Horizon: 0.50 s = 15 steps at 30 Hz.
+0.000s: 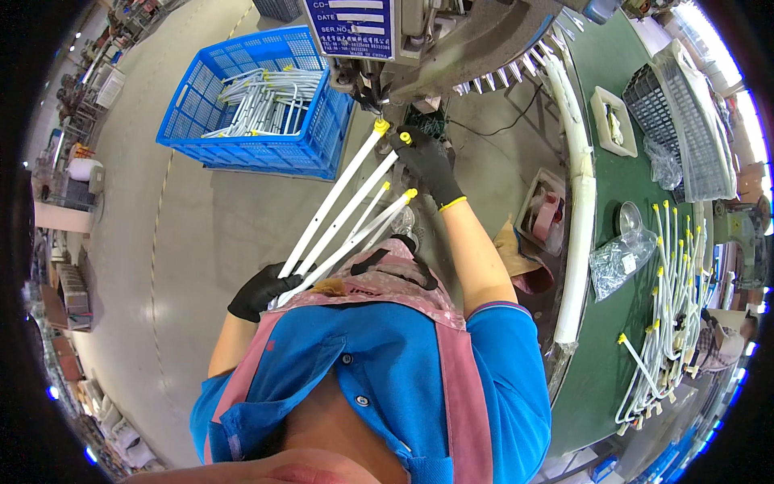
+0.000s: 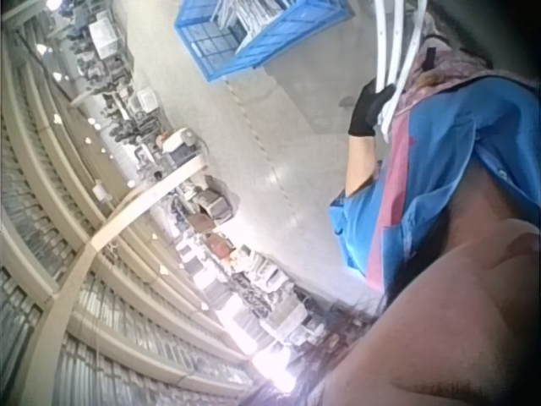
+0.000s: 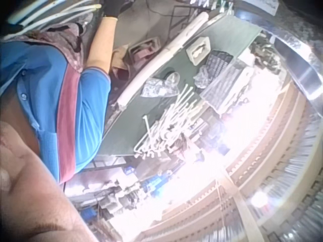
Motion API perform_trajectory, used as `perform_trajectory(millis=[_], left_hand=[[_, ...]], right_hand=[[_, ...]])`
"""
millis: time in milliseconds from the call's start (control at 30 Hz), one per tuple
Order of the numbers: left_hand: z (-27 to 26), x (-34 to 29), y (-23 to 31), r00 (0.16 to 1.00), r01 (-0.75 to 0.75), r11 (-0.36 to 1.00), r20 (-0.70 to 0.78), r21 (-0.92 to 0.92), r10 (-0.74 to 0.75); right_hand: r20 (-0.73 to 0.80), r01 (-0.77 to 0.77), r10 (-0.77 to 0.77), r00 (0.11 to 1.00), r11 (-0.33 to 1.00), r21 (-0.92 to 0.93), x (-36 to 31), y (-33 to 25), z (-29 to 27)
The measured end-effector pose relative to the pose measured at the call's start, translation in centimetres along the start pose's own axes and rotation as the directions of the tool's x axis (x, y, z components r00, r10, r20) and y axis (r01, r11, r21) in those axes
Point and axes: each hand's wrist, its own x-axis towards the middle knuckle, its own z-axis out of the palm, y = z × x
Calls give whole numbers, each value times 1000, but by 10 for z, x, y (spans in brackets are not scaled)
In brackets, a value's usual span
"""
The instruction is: The person picks white plastic hangers from a blue crate, attaches yellow plastic caps to the ends using a machine, and places the finished hangers back into the crate. The process is repeated multiple times.
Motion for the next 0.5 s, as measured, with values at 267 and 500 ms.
perform_trajectory(millis=[267,500], left_hand=[[21,-11,10,996,-60,998,-72,-31,58],[24,-27,23,980,-93,995,-176,21,95]], right_hand=[[-34,39,-35,999,990,134,10,-2,8],[-41,40,-23,999,883,468,17,-33,14]])
